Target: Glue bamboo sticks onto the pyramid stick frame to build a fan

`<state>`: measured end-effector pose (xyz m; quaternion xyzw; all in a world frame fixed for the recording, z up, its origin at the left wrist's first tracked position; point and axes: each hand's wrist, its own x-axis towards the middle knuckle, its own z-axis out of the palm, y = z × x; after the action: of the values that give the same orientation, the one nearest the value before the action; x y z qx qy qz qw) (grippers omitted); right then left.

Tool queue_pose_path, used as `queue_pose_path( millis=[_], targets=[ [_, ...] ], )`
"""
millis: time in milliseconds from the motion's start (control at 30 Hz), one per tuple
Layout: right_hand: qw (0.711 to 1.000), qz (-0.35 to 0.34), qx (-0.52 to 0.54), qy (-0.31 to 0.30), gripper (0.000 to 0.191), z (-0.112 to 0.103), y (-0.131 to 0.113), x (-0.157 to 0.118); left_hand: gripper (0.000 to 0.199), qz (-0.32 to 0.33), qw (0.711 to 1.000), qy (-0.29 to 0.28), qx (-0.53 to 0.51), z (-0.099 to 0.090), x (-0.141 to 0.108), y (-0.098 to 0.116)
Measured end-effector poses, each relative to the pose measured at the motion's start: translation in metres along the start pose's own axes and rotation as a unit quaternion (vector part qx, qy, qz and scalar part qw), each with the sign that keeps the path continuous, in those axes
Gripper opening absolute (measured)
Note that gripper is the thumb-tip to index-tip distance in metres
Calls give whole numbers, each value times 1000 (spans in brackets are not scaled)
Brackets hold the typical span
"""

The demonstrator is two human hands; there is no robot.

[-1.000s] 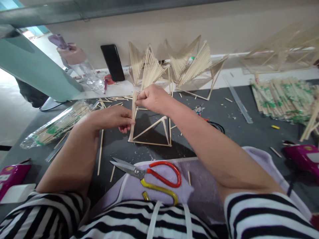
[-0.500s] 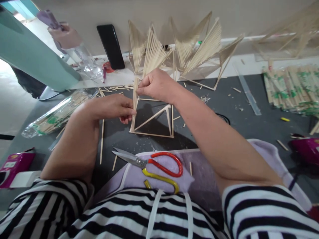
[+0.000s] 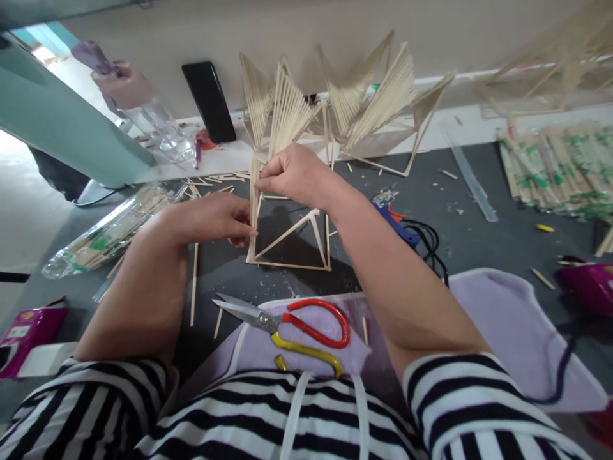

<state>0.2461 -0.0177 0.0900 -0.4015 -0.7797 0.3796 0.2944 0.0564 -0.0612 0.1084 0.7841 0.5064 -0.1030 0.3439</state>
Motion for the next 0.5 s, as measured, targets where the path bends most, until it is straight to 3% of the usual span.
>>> queue_pose_path(
  millis=[500],
  targets=[
    [1000,-6,12,-4,21,1,3,2,16,11,1000,-6,4,-1,-2,3]
  ],
)
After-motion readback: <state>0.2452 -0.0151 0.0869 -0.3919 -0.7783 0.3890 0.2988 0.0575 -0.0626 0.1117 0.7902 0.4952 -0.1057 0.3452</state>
